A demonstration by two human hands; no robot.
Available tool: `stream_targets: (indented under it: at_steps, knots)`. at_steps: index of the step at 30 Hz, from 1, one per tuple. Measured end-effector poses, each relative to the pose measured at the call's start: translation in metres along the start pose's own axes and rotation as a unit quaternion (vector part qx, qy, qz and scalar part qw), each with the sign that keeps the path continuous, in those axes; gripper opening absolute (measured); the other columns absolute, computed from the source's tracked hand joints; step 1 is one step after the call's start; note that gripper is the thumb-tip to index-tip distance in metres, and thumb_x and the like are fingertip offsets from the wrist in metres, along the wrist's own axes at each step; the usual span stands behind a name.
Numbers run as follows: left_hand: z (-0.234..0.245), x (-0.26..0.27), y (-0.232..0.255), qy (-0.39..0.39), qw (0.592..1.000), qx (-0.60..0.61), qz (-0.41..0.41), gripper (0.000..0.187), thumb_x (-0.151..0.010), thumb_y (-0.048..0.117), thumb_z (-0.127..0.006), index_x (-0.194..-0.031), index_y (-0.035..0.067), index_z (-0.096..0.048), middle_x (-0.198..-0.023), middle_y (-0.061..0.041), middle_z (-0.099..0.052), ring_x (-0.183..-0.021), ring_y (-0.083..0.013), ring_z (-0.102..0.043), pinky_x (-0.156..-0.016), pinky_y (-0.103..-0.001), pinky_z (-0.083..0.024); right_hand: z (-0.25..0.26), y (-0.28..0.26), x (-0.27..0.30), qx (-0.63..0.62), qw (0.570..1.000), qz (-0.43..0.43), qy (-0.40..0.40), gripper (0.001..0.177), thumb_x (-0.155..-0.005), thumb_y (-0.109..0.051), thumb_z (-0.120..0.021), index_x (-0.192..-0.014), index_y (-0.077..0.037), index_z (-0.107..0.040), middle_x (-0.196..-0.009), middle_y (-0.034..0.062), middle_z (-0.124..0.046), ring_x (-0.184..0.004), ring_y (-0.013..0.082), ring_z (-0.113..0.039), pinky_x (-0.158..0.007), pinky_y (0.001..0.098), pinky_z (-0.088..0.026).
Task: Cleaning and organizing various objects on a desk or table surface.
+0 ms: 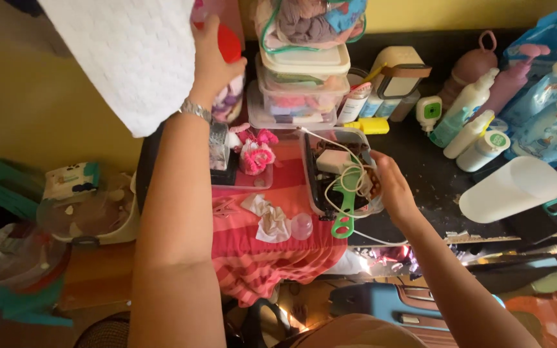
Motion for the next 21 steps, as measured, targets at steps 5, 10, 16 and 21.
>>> stream_targets:
  at_steps: [5, 10, 16, 21]
  knots:
    - [0.000, 0.009, -0.003, -0.005, 0.988, -0.156, 0.008, 0.098, -0.074, 0.049, -0.097, -0.144, 0.002, -0.047, -0.132, -0.036, -0.054, -0.118, -0.0537, -0.049, -0.101, -0.062, -0.037, 0.008, 0.024, 0.002, -0.076, 0.991, -0.105, 0.042, 0.051, -0.106, -0.040, -0.044, -0.142, -0.005, -0.053, -0.129, 0.0106, -0.062, -0.114, 0.0169, -0.061, -0.096, 0.0304, -0.049]
    - [0.061, 0.062, 0.137, -0.094, 0.979, -0.183, 0.011, 0.042, -0.093, 0.018, -0.066, -0.130, -0.001, -0.056, -0.115, -0.027, -0.065, -0.105, -0.0452, -0.062, -0.088, -0.055, -0.049, -0.001, 0.047, 0.010, -0.084, 0.980, -0.178, 0.004, 0.044, -0.105, -0.033, -0.052, -0.135, -0.002, -0.062, -0.110, 0.0103, -0.070, -0.094, 0.0163, -0.065, -0.082, 0.0313, -0.053]
    - [-0.006, 0.224, 0.146, -0.338, 0.923, -0.171, 0.061, 0.016, -0.085, 0.013, -0.059, -0.080, 0.010, -0.074, -0.076, -0.018, -0.070, -0.071, -0.0350, -0.070, -0.060, -0.049, -0.055, 0.003, 0.013, 0.008, 0.130, 0.988, 0.054, -0.054, 0.038, -0.104, -0.024, -0.056, -0.133, -0.002, -0.064, -0.121, 0.0123, -0.068, -0.108, 0.0200, -0.066, -0.094, 0.0337, -0.052]
    - [-0.002, 0.266, 0.119, -0.365, 0.879, -0.304, 0.049, 0.020, -0.084, 0.016, -0.061, -0.074, 0.012, -0.078, -0.078, -0.014, -0.072, -0.073, -0.0300, -0.073, -0.062, -0.042, -0.059, -0.001, 0.038, 0.006, 0.001, 0.997, -0.057, -0.042, 0.041, -0.103, -0.027, -0.051, -0.135, -0.003, -0.062, -0.122, 0.0129, -0.069, -0.108, 0.0212, -0.068, -0.095, 0.0341, -0.054]
Point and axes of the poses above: each hand's wrist, its own x-axis away from the middle knuckle, its own z-axis out of the back of the hand, y = z × x, the point moved 10 cm from there along -x, towards the middle knuckle
